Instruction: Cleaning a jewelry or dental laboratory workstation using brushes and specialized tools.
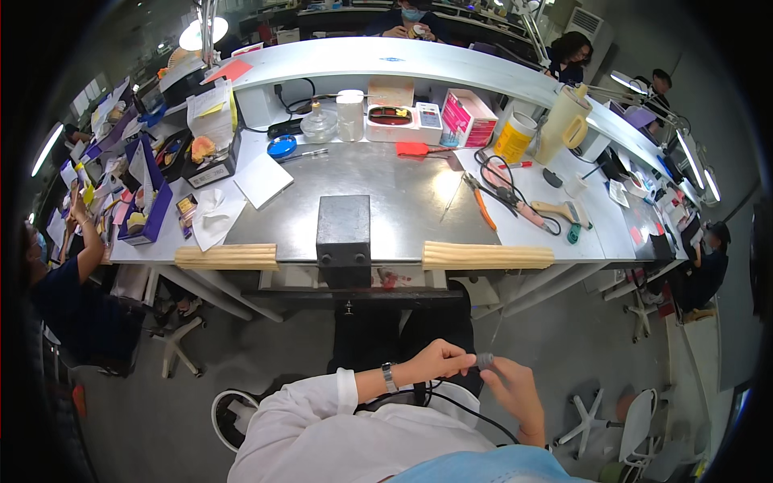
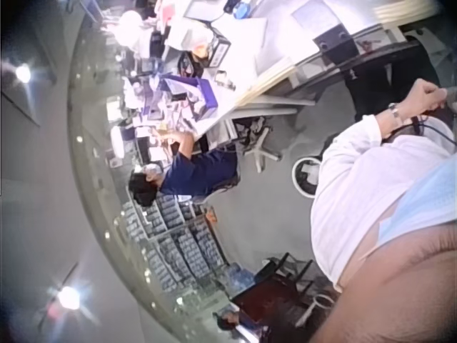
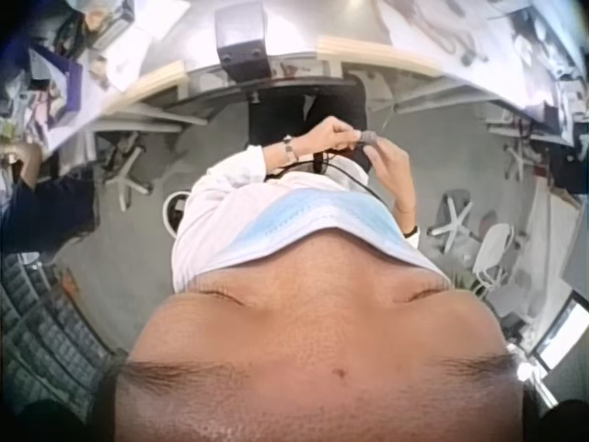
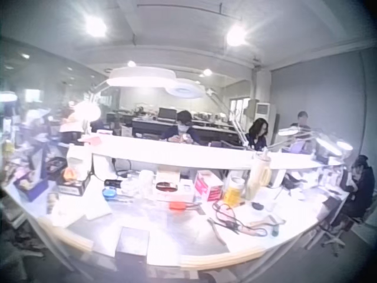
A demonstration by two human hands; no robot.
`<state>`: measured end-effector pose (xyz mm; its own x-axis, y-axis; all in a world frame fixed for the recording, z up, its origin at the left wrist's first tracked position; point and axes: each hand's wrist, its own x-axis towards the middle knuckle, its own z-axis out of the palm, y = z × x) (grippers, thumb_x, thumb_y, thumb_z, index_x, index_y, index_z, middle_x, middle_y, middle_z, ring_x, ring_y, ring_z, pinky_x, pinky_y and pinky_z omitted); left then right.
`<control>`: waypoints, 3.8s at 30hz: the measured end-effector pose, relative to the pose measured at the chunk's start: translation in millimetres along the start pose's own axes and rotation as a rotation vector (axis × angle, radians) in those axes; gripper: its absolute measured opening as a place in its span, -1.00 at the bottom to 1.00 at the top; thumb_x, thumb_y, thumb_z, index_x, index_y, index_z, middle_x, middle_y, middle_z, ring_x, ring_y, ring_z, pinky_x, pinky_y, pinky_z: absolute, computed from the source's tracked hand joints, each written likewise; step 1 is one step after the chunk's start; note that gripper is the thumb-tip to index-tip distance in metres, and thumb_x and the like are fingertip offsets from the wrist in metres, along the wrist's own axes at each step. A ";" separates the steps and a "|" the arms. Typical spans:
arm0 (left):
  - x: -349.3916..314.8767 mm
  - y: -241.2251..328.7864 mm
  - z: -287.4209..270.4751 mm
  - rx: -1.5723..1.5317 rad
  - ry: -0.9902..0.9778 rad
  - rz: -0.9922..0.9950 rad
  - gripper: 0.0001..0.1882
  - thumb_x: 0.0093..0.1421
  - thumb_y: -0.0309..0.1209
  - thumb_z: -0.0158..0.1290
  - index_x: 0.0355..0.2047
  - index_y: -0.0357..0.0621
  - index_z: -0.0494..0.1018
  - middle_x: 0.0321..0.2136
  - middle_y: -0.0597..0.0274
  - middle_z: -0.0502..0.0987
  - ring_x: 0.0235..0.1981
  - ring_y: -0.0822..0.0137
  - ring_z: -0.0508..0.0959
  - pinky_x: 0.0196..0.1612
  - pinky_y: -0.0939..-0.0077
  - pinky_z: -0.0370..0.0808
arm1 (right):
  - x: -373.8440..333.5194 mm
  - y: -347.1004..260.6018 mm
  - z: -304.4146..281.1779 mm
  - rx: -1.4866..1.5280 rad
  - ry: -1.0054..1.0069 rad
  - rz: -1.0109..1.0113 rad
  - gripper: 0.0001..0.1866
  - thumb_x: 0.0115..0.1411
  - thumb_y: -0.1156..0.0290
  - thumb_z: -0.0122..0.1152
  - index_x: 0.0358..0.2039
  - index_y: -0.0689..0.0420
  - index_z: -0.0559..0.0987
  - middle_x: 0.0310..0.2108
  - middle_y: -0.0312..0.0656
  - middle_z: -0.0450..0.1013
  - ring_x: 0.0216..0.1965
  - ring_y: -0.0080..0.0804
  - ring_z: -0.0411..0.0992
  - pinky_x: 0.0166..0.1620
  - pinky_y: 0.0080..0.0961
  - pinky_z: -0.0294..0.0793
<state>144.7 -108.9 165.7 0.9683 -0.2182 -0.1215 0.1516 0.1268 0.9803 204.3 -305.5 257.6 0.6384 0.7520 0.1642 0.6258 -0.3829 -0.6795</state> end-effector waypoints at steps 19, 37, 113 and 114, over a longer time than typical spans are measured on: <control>-131.7 54.6 -83.2 0.432 0.456 -0.050 -0.74 0.21 -0.30 0.15 -0.45 -0.29 0.63 -0.49 0.12 0.64 -0.53 0.47 0.57 -0.45 0.62 0.45 | 73.8 29.1 144.1 -0.283 -0.501 -0.104 -0.61 0.27 0.04 0.04 -0.41 0.09 0.60 -0.57 -0.01 0.52 -0.46 -0.01 0.54 -0.40 -0.15 0.52; -130.0 63.2 -89.2 0.425 0.850 0.185 -0.88 0.18 -0.51 0.14 -0.32 -0.32 0.59 -0.42 0.15 0.66 -0.40 0.44 0.63 -0.30 0.63 0.50 | 212.8 52.9 -101.1 -0.209 0.181 -0.359 -0.78 0.17 0.23 0.18 -0.40 0.10 0.63 -0.55 -0.05 0.50 -0.52 -0.13 0.48 -0.38 -0.29 0.44; -106.6 23.3 -25.8 0.652 0.791 0.591 -0.11 -0.25 -0.18 0.45 0.11 -0.19 0.35 0.02 0.08 0.50 0.01 0.23 0.53 0.05 0.28 0.47 | 80.5 -164.4 -9.4 1.221 -0.462 -1.047 -0.82 0.22 0.46 0.14 -0.20 0.27 0.47 -0.12 -0.01 0.40 -0.18 -0.20 0.37 -0.08 -0.29 0.34; -110.0 21.9 -25.5 0.623 0.806 0.584 -0.11 -0.25 -0.18 0.45 0.11 -0.19 0.35 0.02 0.08 0.50 0.01 0.23 0.53 0.05 0.28 0.47 | 79.2 -164.4 -2.6 1.286 -0.444 -1.055 -0.83 0.22 0.48 0.13 -0.20 0.27 0.48 -0.14 -0.02 0.41 -0.19 -0.19 0.37 -0.11 -0.29 0.35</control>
<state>46.6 -57.4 196.5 0.7381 0.4203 0.5277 -0.2647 -0.5391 0.7996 153.1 -184.4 384.2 -0.0821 0.5405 0.8373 -0.2134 0.8111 -0.5446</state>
